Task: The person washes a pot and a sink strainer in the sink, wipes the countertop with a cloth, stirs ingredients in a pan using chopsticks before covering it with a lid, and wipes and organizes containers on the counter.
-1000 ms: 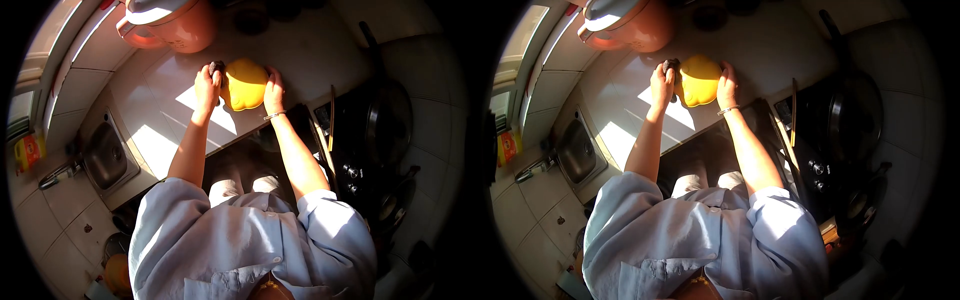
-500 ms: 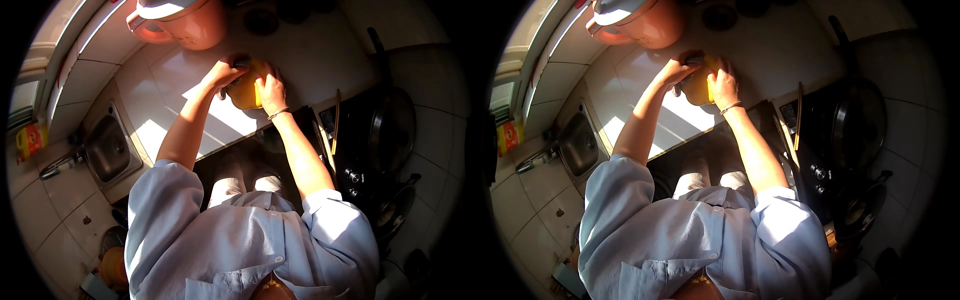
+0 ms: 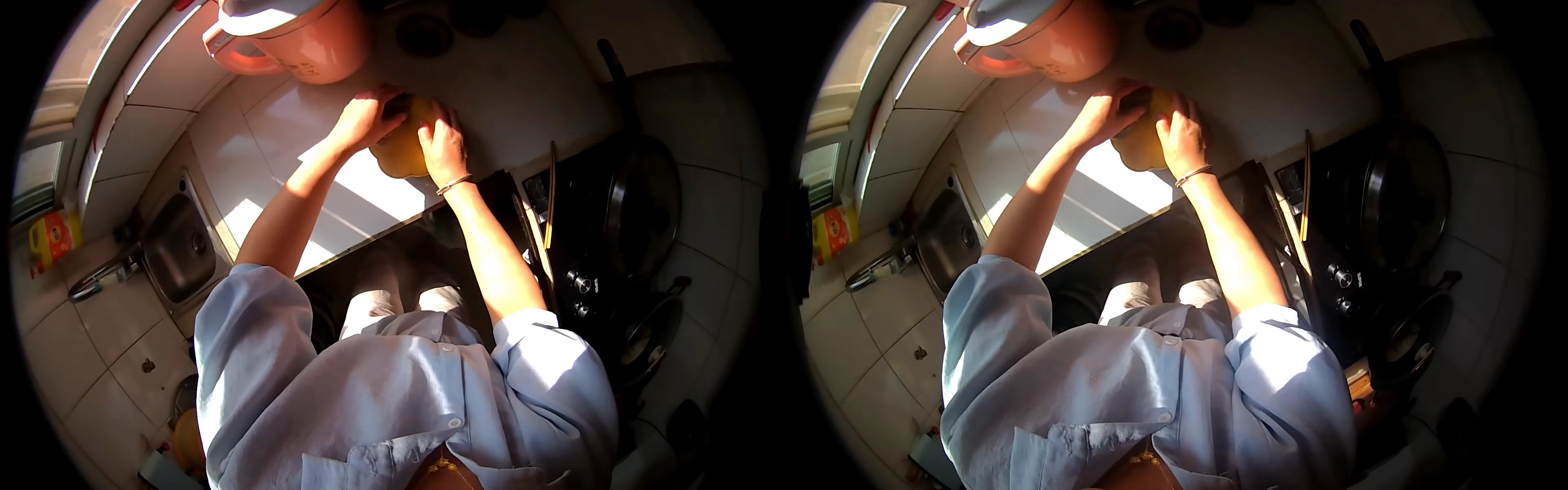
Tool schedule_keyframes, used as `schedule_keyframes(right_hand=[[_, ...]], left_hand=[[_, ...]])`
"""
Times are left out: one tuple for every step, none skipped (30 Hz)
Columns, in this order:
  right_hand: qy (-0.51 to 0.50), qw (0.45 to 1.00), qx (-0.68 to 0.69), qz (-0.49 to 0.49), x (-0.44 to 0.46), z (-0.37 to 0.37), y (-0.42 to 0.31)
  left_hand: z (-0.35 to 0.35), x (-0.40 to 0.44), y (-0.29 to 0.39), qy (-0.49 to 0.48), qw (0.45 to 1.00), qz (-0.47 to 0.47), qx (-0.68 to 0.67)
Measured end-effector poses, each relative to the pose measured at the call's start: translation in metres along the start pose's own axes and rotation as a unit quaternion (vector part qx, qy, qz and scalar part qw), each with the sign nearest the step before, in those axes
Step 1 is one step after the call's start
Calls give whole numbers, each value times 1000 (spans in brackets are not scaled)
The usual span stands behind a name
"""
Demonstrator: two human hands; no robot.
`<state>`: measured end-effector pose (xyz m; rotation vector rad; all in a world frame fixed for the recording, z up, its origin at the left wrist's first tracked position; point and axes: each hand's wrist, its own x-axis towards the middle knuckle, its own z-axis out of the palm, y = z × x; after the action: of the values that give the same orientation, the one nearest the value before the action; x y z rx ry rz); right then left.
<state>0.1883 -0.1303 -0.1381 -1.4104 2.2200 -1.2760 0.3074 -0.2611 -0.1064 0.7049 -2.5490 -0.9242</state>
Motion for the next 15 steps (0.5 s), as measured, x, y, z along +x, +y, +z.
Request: schedule_keyframes(right_hand=[[-1,1000,-3,-3,0,0,0],[-2,1000,-7,-6,0,0,0],[-3,1000,-11,-8,0,-1,1],[-5,1000,-13,-4,0,-2,1],[-8,1000,-13,-1,0,-2,0],[-10,1000,-12,1,1,-1,-2],[-14,1000,-3,6,2,-1,-3],[-17,1000,7,13,2,-2,-5],[-20,999,16,19,2,-2,-5],[-18,1000,8,12,1,-2,-4],[-15,1000,-2,6,0,0,-1],[-12,1000,-12,-1,-1,1,2],[-22,1000,-7,10,0,1,2],[-34,999,-3,22,-1,0,1],[-46,998,1,33,-2,0,1]], left_hand=[[-4,5,-1,-25,993,-66,-92],[-4,13,-7,-22,985,-106,-137],[-5,19,-9,-40,982,-130,-132],[-9,24,-8,-58,978,-153,-126],[-10,24,-7,-51,979,-150,-129],[-10,25,-5,-44,979,-147,-132],[-12,24,-4,-36,980,-144,-133],[-12,24,-3,-31,981,-145,-125],[-12,23,-1,-27,982,-146,-118],[-12,23,1,-23,983,-146,-110],[-14,24,1,-47,992,-98,-70],[-18,25,1,-71,996,-50,-31],[-20,26,0,-95,995,-1,8],[-21,27,-2,-103,995,-1,5],[-21,28,-5,-111,994,-1,3]])
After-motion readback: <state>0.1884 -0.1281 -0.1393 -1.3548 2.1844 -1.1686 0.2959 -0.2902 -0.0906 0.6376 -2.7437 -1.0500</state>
